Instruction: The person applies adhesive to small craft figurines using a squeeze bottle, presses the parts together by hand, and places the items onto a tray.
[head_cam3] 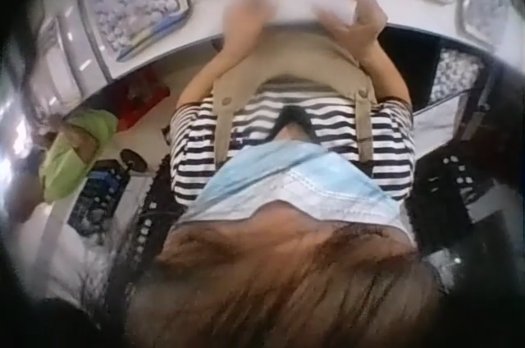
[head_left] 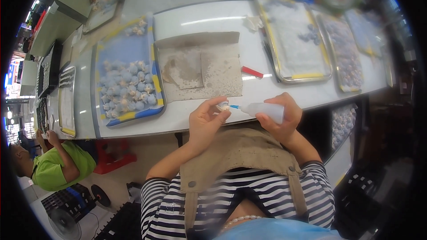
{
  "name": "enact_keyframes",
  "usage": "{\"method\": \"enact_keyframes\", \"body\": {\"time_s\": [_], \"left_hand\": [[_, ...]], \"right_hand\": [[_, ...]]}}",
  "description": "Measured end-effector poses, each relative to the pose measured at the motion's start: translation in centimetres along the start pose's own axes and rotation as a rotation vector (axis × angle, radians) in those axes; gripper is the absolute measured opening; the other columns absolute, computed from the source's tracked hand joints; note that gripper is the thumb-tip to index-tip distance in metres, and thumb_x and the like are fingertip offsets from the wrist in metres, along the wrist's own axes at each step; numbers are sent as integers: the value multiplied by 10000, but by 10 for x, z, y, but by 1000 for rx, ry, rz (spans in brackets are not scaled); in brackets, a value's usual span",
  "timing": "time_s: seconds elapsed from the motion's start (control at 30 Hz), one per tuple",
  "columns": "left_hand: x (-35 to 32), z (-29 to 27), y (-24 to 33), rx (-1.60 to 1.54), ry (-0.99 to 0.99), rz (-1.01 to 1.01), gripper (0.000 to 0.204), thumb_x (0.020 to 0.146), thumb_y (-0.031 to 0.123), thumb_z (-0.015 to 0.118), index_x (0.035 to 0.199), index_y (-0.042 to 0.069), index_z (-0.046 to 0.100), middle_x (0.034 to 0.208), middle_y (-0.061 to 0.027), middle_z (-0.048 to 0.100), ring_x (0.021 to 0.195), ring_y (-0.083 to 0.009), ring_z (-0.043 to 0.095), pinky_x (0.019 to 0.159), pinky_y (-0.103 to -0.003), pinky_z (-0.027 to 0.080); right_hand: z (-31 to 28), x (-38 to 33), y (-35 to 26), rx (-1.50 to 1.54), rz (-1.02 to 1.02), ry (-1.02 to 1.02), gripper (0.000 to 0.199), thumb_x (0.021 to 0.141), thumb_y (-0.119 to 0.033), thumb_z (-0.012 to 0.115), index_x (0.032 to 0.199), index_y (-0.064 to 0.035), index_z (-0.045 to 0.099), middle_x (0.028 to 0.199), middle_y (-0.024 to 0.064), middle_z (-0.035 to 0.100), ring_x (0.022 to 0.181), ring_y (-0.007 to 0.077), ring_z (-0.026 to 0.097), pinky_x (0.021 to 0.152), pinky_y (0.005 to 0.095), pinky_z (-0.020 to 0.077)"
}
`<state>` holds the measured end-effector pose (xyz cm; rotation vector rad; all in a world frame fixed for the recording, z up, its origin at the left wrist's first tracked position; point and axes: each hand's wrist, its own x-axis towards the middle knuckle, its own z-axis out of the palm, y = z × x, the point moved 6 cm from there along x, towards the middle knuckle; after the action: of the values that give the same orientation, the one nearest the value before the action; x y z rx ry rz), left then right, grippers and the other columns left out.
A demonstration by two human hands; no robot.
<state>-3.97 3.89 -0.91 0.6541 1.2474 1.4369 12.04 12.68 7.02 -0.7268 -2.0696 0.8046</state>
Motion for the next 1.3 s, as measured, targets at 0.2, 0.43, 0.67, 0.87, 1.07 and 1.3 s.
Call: {"method": "enact_keyframes", "body": {"time_s": [0.2, 0.43, 0.67, 0.87, 1.07, 1.3], "left_hand": [[-2, -9, 2, -6, 9, 12, 331, 789, -10, 607, 1107, -24, 517, 959, -59, 559, 839, -88, 531, 697, -211, 465], [-4, -10, 3, 6, 8, 0, 332, 787, -2, 612, 1104, -22, 515, 945, -68, 565, 786, -86, 538, 680, -209, 466], [-4, 0, 1, -119, -5, -29, 317, 808, -9, 566, 1111, -24, 473, 1010, -107, 566, 839, -142, 588, 720, -240, 473], [-2, 7, -1, -112, -9, -63, 306, 816, 15, 561, 1107, -22, 472, 1021, -107, 566, 854, -152, 595, 727, -243, 470], [-2, 1, 0, -124, 24, -91, 296, 830, 50, 560, 1108, -9, 479, 1041, -108, 566, 857, -153, 593, 720, -231, 464], [3, -7, -9, -465, -69, -208, 288, 848, 87, 545, 1121, 18, 486, 1058, -131, 560, 851, -139, 575, 721, -222, 456]], "right_hand": [[11, 5, -11, -86, -37, -24, 274, 662, -143, 736, 814, -9, 552, 673, 83, 536, 569, 150, 519, 503, 245, 403], [12, 6, -12, -76, -35, -26, 266, 664, -129, 734, 810, -5, 549, 690, 88, 543, 582, 151, 524, 517, 244, 407], [0, 1, -4, -27, 12, 4, 261, 670, -119, 728, 813, 0, 546, 713, 91, 549, 603, 144, 528, 534, 243, 411], [-6, 0, 0, -19, 27, 8, 252, 668, -104, 723, 813, 0, 546, 716, 89, 550, 602, 142, 525, 537, 243, 414], [-1, 3, 4, -3, 40, 5, 245, 670, -108, 720, 807, 0, 548, 717, 86, 546, 615, 134, 526, 541, 239, 414], [30, 19, 52, 249, 343, 188, 240, 744, -85, 656, 928, -16, 518, 728, 68, 568, 664, 147, 563, 591, 257, 446]]}}
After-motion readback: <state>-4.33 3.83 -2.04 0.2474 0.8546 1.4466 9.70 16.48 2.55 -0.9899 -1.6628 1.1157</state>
